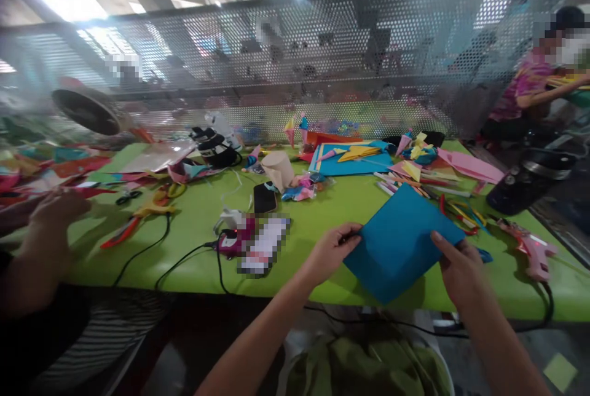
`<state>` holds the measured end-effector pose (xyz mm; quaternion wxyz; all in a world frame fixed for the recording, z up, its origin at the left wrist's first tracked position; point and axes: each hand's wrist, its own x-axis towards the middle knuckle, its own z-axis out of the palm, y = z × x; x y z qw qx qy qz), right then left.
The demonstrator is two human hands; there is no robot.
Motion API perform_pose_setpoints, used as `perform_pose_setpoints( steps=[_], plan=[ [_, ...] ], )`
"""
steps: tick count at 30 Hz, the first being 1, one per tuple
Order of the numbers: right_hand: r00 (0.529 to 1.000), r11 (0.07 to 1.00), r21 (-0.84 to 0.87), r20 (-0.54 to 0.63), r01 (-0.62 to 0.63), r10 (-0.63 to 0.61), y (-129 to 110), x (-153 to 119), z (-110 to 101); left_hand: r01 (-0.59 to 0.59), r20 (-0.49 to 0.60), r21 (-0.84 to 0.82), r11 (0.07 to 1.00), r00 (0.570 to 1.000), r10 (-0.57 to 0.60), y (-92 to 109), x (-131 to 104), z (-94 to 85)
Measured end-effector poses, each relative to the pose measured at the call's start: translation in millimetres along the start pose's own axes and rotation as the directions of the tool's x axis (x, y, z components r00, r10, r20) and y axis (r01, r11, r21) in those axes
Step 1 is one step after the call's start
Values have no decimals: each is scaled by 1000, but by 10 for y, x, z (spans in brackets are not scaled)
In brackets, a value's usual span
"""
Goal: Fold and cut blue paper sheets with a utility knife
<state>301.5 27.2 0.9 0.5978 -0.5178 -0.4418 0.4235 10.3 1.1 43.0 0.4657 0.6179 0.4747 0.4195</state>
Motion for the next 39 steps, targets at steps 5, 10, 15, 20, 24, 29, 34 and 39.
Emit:
perform_pose_setpoints(
  steps=[5,10,15,20,24,29,34,39],
  plan=[
    [998,996,-69,27,-60,62,-57,112,-36,-65,46,184,981,997,57,32,-16,-173],
    [992,975,-220,113,-33,59,-48,103,-44,-108,56,390,915,994,94,72,24,-322],
    [967,833,-516,240,200,-84,58,81,76,-80,8,640,765,995,97,32,249,-406],
    [940,591,-732,280,340,-193,189,123,281,-59,-55,878,475,973,222,-113,433,-235],
    [949,536,-783,269,315,-164,243,141,327,-284,217,849,446,956,195,-344,289,82],
    [858,257,-827,431,500,-279,201,-42,278,-327,309,847,420,944,113,-563,133,252],
    [581,185,-552,787,813,-208,280,-428,159,-318,305,851,418,947,99,-595,156,241],
    [684,175,-661,706,730,-185,331,-438,-293,-320,320,848,422,945,73,-514,165,223]
  ],
)
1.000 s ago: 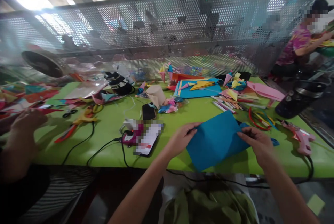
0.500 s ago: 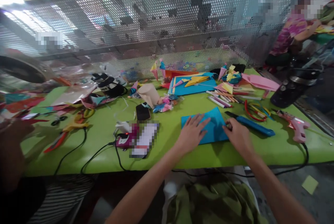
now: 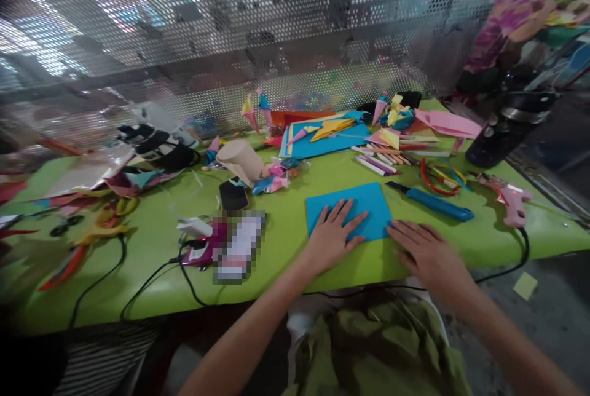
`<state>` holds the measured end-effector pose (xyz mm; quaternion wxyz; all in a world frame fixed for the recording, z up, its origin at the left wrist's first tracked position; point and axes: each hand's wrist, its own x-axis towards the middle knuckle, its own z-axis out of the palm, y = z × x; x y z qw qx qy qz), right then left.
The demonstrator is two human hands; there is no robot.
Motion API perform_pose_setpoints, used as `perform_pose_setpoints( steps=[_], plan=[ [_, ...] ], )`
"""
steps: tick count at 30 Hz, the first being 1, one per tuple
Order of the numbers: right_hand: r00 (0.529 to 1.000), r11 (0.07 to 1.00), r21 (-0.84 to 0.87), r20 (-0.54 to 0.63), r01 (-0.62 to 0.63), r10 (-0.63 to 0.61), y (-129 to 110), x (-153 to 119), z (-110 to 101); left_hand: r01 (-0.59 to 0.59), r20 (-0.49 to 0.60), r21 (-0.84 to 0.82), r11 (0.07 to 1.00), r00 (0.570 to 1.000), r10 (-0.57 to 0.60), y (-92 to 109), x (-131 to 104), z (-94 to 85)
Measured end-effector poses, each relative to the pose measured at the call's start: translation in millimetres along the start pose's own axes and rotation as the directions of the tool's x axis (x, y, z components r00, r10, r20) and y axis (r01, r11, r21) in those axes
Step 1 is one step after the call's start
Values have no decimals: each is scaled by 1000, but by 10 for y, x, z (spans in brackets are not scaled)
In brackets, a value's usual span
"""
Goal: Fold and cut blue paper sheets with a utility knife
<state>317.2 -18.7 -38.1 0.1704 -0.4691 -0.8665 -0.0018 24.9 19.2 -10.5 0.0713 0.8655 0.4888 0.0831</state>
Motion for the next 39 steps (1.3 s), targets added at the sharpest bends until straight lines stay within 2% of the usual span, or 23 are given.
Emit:
perform_pose_setpoints(
  steps=[2,5,7,10,13,16,21,24,29,32,39],
  plan=[
    [990,993,-26,-82,-114,111,242,-51,-124,11,42,-8,1000,999,-11,28,29,-82],
    [949,958,-77,-178,-276,260,573,-11,-314,23,71,-18,1000,997,-22,99,129,-192],
    [932,922,-156,-146,-353,332,718,70,-382,5,71,-22,1000,997,-3,154,216,-212],
    [932,917,-163,-74,-363,355,814,194,-380,-35,90,-43,998,995,39,206,317,-146],
    [935,927,-124,-40,-354,352,832,246,-345,-57,87,-54,997,994,62,205,350,-41],
    [927,925,-61,-29,-375,374,845,185,-376,-69,79,-29,997,994,71,185,341,15],
    [930,910,198,112,-365,349,906,-162,-583,-79,94,40,996,993,75,192,325,0],
    [938,899,273,157,-343,310,914,-407,-698,-78,98,71,994,993,71,204,329,-5],
    [931,884,305,205,-354,302,816,-599,-790,-71,111,81,994,992,62,209,343,7],
    [921,879,301,242,-371,306,762,-608,-777,-69,114,78,995,992,60,211,346,6],
    [935,883,334,247,-330,256,728,-573,-723,-67,124,71,995,991,58,221,343,-24]
  ],
)
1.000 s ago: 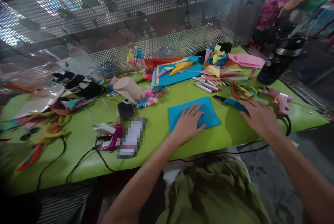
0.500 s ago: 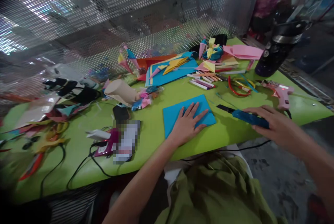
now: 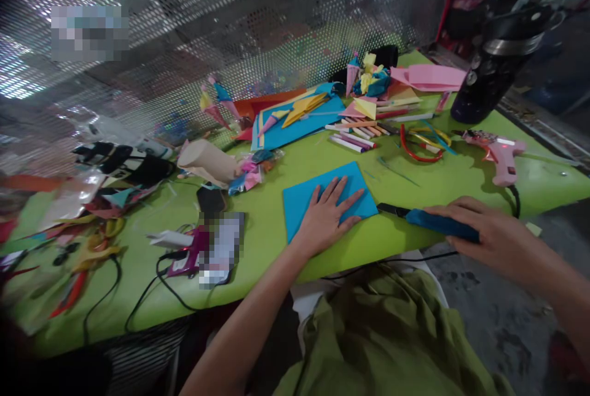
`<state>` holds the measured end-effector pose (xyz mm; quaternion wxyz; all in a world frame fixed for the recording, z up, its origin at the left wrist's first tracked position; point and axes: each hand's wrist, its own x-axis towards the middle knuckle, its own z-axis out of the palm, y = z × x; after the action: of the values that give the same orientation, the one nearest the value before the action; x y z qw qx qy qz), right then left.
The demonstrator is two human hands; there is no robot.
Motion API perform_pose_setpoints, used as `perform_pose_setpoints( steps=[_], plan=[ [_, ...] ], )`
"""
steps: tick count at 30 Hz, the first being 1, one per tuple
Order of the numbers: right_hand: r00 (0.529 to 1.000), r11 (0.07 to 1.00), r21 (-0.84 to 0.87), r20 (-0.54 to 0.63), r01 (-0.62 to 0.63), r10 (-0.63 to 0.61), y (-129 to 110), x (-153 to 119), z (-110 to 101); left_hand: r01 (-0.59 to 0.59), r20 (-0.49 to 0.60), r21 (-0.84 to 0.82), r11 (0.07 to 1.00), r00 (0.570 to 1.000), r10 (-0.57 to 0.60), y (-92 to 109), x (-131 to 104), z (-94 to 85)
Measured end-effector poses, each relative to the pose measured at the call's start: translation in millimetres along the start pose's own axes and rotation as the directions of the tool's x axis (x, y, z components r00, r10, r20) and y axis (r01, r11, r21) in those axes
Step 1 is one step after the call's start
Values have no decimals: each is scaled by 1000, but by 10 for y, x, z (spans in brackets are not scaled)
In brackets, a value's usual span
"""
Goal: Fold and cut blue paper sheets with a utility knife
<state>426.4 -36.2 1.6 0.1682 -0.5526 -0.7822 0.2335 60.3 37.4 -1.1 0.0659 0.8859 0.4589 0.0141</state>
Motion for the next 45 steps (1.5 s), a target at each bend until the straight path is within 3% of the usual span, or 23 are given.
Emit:
perform_pose_setpoints(
  steps=[16,27,45],
  plan=[
    [999,1000,-12,34,24,-23,-21,57,-5,-7,-10,11,1000,1000,7,-7,-4,8],
    [996,996,-27,10,84,-84,98,48,64,-11,-18,17,1000,1000,12,-11,-3,27],
    [993,1000,13,118,28,-30,-83,92,39,-5,-10,-6,1000,1000,5,1,-2,8]
  ],
)
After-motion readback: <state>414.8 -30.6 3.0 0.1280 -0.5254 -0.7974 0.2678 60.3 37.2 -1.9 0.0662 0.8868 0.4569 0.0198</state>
